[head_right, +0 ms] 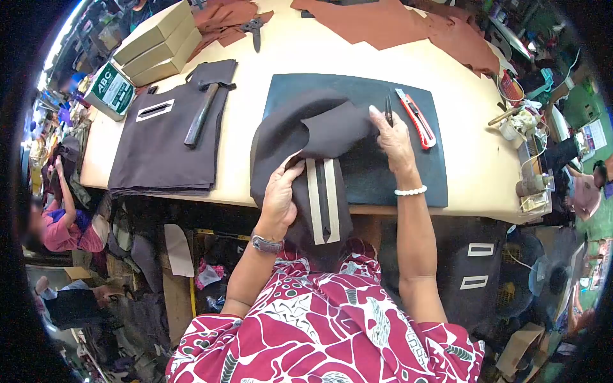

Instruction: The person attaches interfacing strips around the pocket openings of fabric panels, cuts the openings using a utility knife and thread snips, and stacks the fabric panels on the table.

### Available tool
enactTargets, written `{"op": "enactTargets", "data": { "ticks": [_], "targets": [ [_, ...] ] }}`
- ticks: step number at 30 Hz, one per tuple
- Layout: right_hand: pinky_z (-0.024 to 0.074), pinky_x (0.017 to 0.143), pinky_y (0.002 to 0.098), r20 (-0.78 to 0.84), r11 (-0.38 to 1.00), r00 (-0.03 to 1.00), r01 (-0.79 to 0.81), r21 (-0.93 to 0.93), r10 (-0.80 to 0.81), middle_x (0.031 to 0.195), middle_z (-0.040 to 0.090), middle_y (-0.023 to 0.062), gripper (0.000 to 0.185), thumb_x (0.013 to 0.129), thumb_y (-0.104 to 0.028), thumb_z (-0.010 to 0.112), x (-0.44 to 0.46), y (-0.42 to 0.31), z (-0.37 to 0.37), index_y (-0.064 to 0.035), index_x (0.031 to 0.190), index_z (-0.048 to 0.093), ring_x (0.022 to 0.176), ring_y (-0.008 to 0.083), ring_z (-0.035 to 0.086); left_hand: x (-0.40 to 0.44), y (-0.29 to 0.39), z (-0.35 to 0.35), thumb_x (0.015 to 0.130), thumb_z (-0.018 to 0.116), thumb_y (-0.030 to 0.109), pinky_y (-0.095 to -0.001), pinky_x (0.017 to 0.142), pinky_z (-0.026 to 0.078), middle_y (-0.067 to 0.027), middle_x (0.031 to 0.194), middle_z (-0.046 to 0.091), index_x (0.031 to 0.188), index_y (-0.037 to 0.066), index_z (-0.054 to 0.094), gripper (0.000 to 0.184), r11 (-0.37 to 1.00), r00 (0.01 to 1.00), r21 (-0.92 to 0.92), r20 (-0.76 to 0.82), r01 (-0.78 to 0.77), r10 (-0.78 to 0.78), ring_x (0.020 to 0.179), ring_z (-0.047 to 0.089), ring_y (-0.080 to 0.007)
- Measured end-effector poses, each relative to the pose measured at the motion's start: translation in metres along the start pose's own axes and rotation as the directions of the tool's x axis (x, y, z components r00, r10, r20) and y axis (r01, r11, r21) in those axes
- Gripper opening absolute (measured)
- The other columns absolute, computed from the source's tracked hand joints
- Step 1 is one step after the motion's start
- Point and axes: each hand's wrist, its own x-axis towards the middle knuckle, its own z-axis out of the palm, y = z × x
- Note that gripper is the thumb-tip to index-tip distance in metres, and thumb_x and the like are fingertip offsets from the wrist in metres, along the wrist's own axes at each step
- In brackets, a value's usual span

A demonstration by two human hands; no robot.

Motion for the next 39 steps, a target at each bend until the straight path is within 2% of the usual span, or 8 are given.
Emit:
{"op": "enactTargets", "data": {
  "ticks": [10, 13, 16, 23, 25, 28, 30, 39],
  "targets": [
    [0.0423, 0.060, 0.0270, 0.185, 0.548, 0.630, 0.760, -0.350, -0.755, 0.073, 0.054, 0.0067, 0.014, 0.085, -0.010, 0.058, 0.039, -0.090, 0.059, 0.0006, 0.087, 0.050, 0.066, 0.0129, 0.050, -0.009, -0.018, 0.022, 0.082, 0.067, 0.003, -0.0245, 0.072, 0.050, -0.0034, 0.093, 0.067, 0.101, 0.000, 0.066, 0.019, 0.927, 0.987, 0.373, 0.162, -0.043, -0.019, 0.079, 0.061, -0.0081],
    [0.0496, 0.060, 0.0450, 0.407, 0.316, 0.583, 0.769, -0.555, -0.703, 0.070, 0.061, 0.0196, 0.014, 0.086, -0.012, 0.050, 0.050, -0.101, 0.132, -0.0038, 0.097, 0.051, 0.071, 0.0380, 0.062, -0.001, -0.032, 0.026, 0.082, 0.066, 0.003, -0.0255, 0.069, 0.049, -0.0051, 0.090, 0.067, 0.093, -0.003, 0.066, 0.013, 0.911, 0.999, 0.411, 0.052, -0.009, -0.014, 0.077, 0.061, -0.0095],
    [0.0500, 0.061, 0.0440, 0.574, 0.152, 0.367, 0.909, -0.387, -0.732, 0.075, 0.062, 0.0148, 0.009, 0.084, -0.010, 0.049, 0.055, -0.072, 0.198, -0.0068, 0.091, 0.051, 0.071, 0.0352, 0.063, 0.012, -0.033, 0.019, 0.083, 0.063, 0.000, -0.0267, 0.069, 0.049, -0.0061, 0.092, 0.066, 0.095, -0.004, 0.064, 0.013, 0.908, 0.998, 0.419, -0.054, 0.005, 0.019, 0.079, 0.061, -0.0115],
    [0.0500, 0.063, 0.0447, 0.444, 0.421, 0.591, 0.800, -0.427, -0.673, 0.086, 0.058, 0.0213, 0.029, 0.092, -0.026, 0.047, 0.008, -0.078, 0.175, -0.0019, 0.104, 0.054, 0.082, 0.0328, 0.063, 0.014, -0.010, 0.025, 0.087, 0.059, 0.005, -0.0278, 0.082, 0.046, -0.0074, 0.108, 0.062, 0.109, -0.001, 0.058, 0.022, 0.991, 0.985, 0.066, -0.125, -0.114, 0.121, 0.096, 0.059, -0.0135],
    [0.0483, 0.058, 0.0431, 0.407, 0.265, 0.338, 0.937, -0.226, -0.848, 0.082, 0.055, 0.0168, 0.023, 0.094, -0.016, 0.041, 0.010, -0.067, 0.123, 0.0023, 0.100, 0.054, 0.066, 0.0312, 0.058, 0.019, -0.012, 0.020, 0.090, 0.059, 0.013, -0.0255, 0.083, 0.045, -0.0046, 0.106, 0.063, 0.108, -0.001, 0.060, 0.023, 0.981, 0.979, -0.006, -0.073, -0.193, 0.192, 0.094, 0.059, -0.0111],
    [0.0392, 0.054, 0.0268, 0.317, 0.585, 0.600, 0.796, -0.152, -0.734, 0.077, 0.048, 0.0086, 0.014, 0.090, -0.006, 0.046, -0.037, -0.052, 0.067, 0.0060, 0.094, 0.053, 0.063, 0.0150, 0.048, 0.025, -0.014, 0.014, 0.087, 0.061, 0.009, -0.0278, 0.073, 0.052, -0.0091, 0.100, 0.066, 0.104, -0.001, 0.060, 0.020, 0.991, 0.982, -0.038, -0.146, -0.127, 0.120, 0.083, 0.065, -0.0152],
    [0.0297, 0.045, 0.0180, 0.268, 0.985, 0.951, 0.129, 0.115, -0.156, 0.073, 0.049, 0.0004, 0.017, 0.095, -0.016, 0.046, -0.077, -0.043, 0.052, -0.0022, 0.101, 0.053, 0.052, 0.0040, 0.038, 0.021, -0.009, 0.016, 0.086, 0.063, 0.009, -0.0276, 0.069, 0.054, -0.0086, 0.094, 0.067, 0.102, 0.000, 0.061, 0.019, 0.992, 0.987, -0.072, -0.136, -0.100, 0.090, 0.076, 0.066, -0.0162],
    [0.0265, 0.041, 0.0159, 0.172, 0.968, 0.982, -0.116, 0.223, 0.078, 0.069, 0.051, -0.0014, 0.021, 0.095, -0.026, 0.049, -0.122, 0.006, 0.048, -0.0053, 0.099, 0.048, 0.047, 0.0000, 0.034, -0.001, -0.002, 0.020, 0.085, 0.063, 0.005, -0.0254, 0.070, 0.051, -0.0063, 0.092, 0.066, 0.099, 0.001, 0.061, 0.015, 0.997, 0.993, -0.055, -0.106, -0.060, 0.054, 0.075, 0.064, -0.0132]
  ]
}}
